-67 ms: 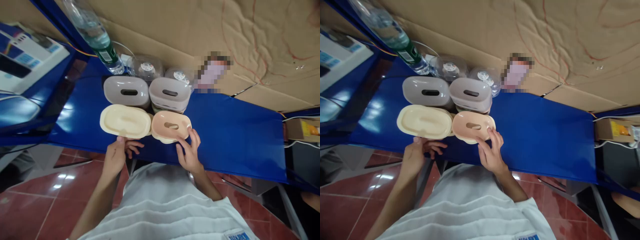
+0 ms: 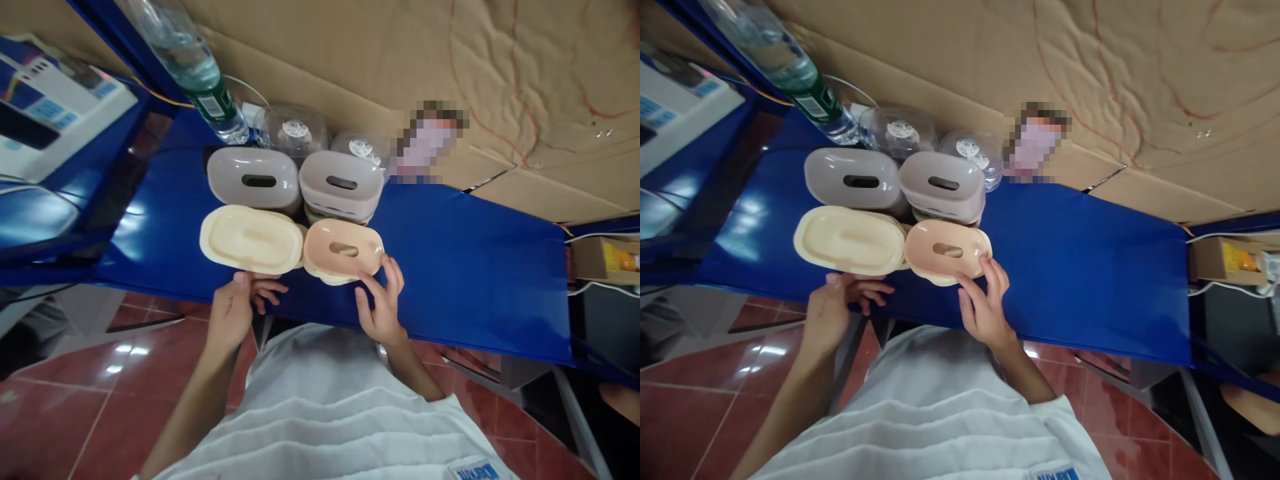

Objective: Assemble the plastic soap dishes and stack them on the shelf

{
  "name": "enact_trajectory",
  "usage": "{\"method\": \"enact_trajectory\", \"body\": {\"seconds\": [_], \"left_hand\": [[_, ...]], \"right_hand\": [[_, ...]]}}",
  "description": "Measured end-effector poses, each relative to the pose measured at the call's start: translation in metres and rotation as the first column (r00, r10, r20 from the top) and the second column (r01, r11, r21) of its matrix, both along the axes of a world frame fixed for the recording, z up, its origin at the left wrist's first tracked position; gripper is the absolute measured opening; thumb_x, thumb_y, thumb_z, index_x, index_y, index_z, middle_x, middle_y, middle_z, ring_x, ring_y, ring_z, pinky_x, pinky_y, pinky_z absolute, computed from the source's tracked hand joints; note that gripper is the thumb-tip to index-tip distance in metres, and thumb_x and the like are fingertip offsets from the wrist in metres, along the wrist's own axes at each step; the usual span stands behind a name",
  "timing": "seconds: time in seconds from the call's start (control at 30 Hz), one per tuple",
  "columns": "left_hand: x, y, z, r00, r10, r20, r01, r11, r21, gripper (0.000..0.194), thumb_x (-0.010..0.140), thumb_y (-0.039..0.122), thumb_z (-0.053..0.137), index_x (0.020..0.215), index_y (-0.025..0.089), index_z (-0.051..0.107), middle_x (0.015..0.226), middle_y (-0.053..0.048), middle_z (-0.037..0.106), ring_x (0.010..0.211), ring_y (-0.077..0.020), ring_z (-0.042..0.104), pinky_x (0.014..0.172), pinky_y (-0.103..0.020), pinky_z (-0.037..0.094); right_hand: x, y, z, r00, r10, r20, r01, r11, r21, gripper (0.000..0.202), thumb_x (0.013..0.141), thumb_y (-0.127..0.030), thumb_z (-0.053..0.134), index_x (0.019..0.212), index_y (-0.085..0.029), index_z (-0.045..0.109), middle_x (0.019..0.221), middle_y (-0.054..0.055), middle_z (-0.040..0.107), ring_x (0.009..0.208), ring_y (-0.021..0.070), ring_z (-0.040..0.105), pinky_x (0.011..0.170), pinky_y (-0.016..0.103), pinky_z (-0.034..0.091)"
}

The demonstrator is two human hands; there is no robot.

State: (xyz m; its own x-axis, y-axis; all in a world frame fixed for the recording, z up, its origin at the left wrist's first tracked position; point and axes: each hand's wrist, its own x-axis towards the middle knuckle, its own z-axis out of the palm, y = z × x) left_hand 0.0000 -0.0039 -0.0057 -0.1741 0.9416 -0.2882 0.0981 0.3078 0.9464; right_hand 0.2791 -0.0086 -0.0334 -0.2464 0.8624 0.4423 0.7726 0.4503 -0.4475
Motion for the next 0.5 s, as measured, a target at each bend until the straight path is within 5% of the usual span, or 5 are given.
{"method": "enact_trajectory", "body": {"seconds": [0.13, 0.3, 0.5], "left_hand": [[-0.005, -0.013, -0.016, 0.987, 0.073, -0.146, -0.048, 0.985, 0.165, 0.069, 0.107, 0.071, 0.038, 0.086, 0.017, 0.074, 0.069, -0.009, 0.076, 0.058, -0.0187, 0.070, 0.048, -0.028, 0.048], [-0.018, -0.024, -0.042, 0.824, 0.219, -0.522, 0.042, 0.896, 0.443, 0.058, 0.112, 0.050, 0.043, 0.069, 0.019, 0.067, 0.054, -0.001, 0.062, 0.050, -0.0123, 0.059, 0.055, -0.026, 0.044], [-0.010, -0.012, -0.064, 0.730, 0.299, -0.615, 0.127, 0.825, 0.551, 0.058, 0.110, 0.042, 0.045, 0.060, 0.019, 0.063, 0.051, -0.003, 0.060, 0.047, -0.0115, 0.053, 0.054, -0.027, 0.037]], "right_hand": [[0.013, -0.002, -0.003, 0.994, -0.064, -0.092, 0.070, 0.996, 0.059, 0.056, 0.101, -0.020, 0.058, 0.154, -0.033, 0.050, 0.176, 0.008, 0.031, 0.161, 0.0334, 0.035, 0.127, 0.064, 0.039], [0.050, -0.007, -0.008, 0.965, -0.239, -0.113, 0.245, 0.968, 0.046, 0.054, 0.103, -0.025, 0.060, 0.156, -0.032, 0.049, 0.168, 0.014, 0.040, 0.158, 0.0347, 0.040, 0.122, 0.066, 0.043], [0.062, 0.000, -0.016, 0.922, -0.343, -0.178, 0.361, 0.929, 0.083, 0.038, 0.107, -0.029, 0.055, 0.144, -0.026, 0.061, 0.146, 0.014, 0.063, 0.143, 0.0306, 0.057, 0.119, 0.061, 0.049]]}}
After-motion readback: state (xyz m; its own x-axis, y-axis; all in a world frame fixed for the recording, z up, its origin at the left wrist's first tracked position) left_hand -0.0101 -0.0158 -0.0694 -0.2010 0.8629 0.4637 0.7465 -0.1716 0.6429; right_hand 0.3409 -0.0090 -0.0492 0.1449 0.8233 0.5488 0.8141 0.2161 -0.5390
